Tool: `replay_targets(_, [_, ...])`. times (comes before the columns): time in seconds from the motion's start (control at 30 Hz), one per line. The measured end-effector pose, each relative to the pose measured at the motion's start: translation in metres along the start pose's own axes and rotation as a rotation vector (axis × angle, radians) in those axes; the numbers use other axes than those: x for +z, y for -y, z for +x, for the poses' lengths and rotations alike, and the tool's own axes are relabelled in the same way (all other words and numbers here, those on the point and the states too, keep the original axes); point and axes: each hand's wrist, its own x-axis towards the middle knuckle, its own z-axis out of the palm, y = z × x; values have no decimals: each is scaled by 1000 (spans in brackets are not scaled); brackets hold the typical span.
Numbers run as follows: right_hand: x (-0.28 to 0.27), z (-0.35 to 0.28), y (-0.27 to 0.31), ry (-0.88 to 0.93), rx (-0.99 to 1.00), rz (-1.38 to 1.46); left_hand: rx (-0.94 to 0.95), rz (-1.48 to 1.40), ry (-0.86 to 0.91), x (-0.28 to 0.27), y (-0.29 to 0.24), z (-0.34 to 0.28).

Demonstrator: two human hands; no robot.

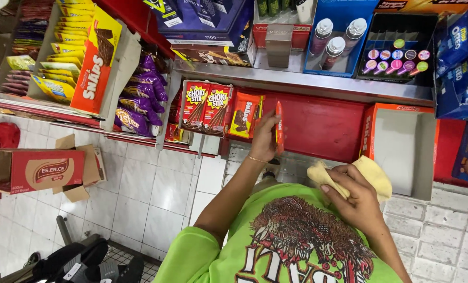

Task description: The person wipes down snack packages and a plastic display box using a yellow cloth by hand, then places the items into the box.

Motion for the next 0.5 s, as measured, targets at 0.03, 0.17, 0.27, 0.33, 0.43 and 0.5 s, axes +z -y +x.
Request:
replay_targets(0.03, [-5, -3, 1, -3, 1, -2, -2, 1, 4, 10, -8, -11])
replay_targets(0.17, [-50, -18, 12, 73, 78, 139, -5, 286, -36, 32, -15, -30])
replay_targets(0.27, [-103, -65, -8, -32, 164, 264, -82, 191, 63, 32, 5, -29])
replay_targets(0.33, [-120, -90, -22, -136, 295, 277, -122, 153, 100, 33, 17, -27])
replay_targets(0.43, [-116, -96, -36, -455, 537, 69, -165, 141, 146, 41, 21, -30])
replay_targets(0.5, [-107, -95, -63, -625, 477, -214, -170, 218, 112, 51, 10, -39])
